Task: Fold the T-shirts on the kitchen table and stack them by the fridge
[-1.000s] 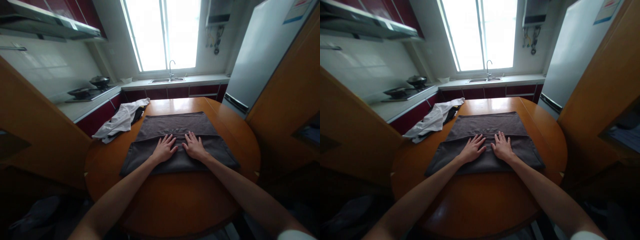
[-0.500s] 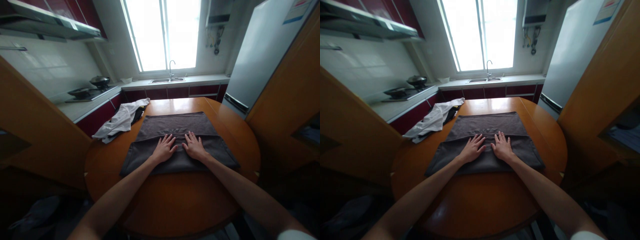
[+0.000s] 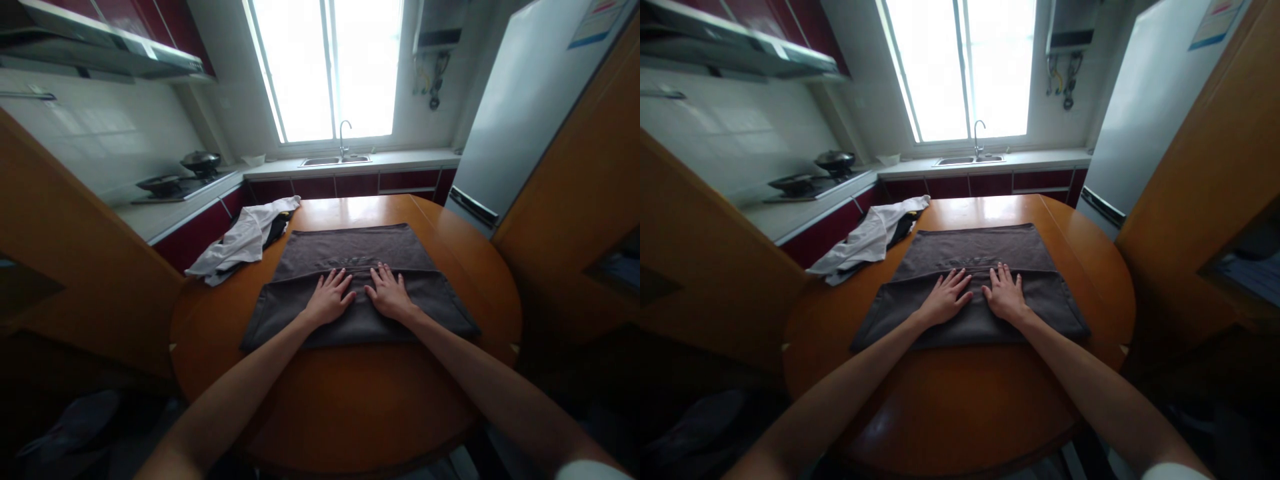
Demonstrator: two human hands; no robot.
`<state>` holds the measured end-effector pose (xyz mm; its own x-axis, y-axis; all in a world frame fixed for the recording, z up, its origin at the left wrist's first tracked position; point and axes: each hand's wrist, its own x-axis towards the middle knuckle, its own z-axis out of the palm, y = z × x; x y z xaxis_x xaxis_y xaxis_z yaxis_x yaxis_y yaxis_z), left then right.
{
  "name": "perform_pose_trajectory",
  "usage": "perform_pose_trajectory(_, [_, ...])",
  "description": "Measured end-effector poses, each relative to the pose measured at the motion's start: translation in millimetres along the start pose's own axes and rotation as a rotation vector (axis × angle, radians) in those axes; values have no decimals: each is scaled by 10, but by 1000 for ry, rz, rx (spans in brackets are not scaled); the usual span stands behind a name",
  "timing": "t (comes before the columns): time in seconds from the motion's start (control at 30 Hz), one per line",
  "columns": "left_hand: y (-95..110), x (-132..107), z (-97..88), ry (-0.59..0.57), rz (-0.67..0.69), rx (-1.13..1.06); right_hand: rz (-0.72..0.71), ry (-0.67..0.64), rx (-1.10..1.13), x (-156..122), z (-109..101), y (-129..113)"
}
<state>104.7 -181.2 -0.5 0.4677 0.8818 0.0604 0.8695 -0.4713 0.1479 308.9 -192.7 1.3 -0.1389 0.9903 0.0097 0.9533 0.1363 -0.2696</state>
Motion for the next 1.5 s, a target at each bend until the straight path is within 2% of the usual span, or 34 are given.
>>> perform_pose_trajectory(1.5, [2,0,1,4,2,16,14,-36,-3,5,-31,-16])
